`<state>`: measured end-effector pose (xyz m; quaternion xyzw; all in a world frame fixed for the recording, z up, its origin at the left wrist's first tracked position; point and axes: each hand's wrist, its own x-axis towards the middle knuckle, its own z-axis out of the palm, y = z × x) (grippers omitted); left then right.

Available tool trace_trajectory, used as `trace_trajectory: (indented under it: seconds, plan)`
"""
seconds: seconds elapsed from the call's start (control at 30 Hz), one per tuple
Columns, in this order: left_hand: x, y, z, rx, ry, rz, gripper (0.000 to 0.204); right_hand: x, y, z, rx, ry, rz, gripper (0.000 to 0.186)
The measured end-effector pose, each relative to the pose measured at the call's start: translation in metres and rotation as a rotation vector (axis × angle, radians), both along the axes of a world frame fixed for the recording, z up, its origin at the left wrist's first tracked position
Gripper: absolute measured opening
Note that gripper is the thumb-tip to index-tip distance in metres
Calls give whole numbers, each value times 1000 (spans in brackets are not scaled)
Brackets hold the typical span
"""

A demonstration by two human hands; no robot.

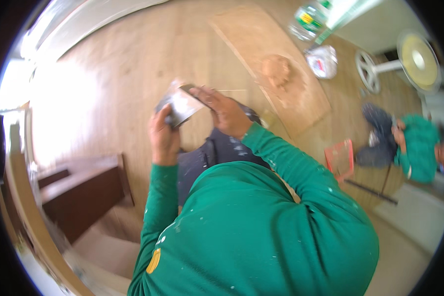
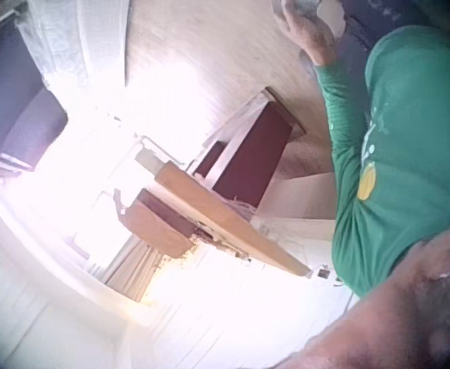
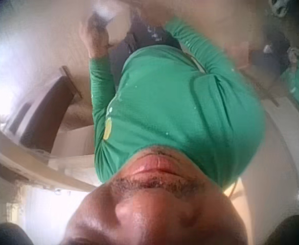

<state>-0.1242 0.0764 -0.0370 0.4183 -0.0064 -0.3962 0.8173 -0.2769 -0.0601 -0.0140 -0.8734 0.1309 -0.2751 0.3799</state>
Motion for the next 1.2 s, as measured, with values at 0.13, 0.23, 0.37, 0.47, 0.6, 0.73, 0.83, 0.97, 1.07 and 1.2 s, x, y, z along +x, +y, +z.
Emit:
trace_trajectory:
  seconds: [0.13,0.23,0.37,0.47,0.6,0.73,0.83,0.97,1.07,1.2]
  plan:
    - [-9,-13,10,52,-39,-117,25,-68,-54,-73,105,215,-122,56]
    - [-7,-14,1,149,-15,-131,25,-108,-89,-134,341,383,-477,41]
    - [-10,-3,-37,287,64,-99,27,-213,-158,-264,-1,640,-637,40]
    - [-9,3,-40,373,51,-97,27,-253,-190,-292,-234,868,-626,42]
    - [-13,-5,-34,457,10,-112,27,-271,-241,-316,-300,872,-593,43]
    - [-20,-19,-38,524,-4,-180,28,-266,-274,-326,-363,808,-524,47]
    - [-28,-33,-39,516,-15,-262,27,-283,-278,-336,-346,827,-517,45]
    - [-31,-35,-45,506,-42,-217,26,-286,-272,-333,-304,951,-454,39]
    - [-24,-19,-25,487,-11,-42,24,-253,-279,-323,-249,871,-275,43]
    - [86,44,-1,359,-188,270,26,-288,-268,-354,162,499,-409,40]
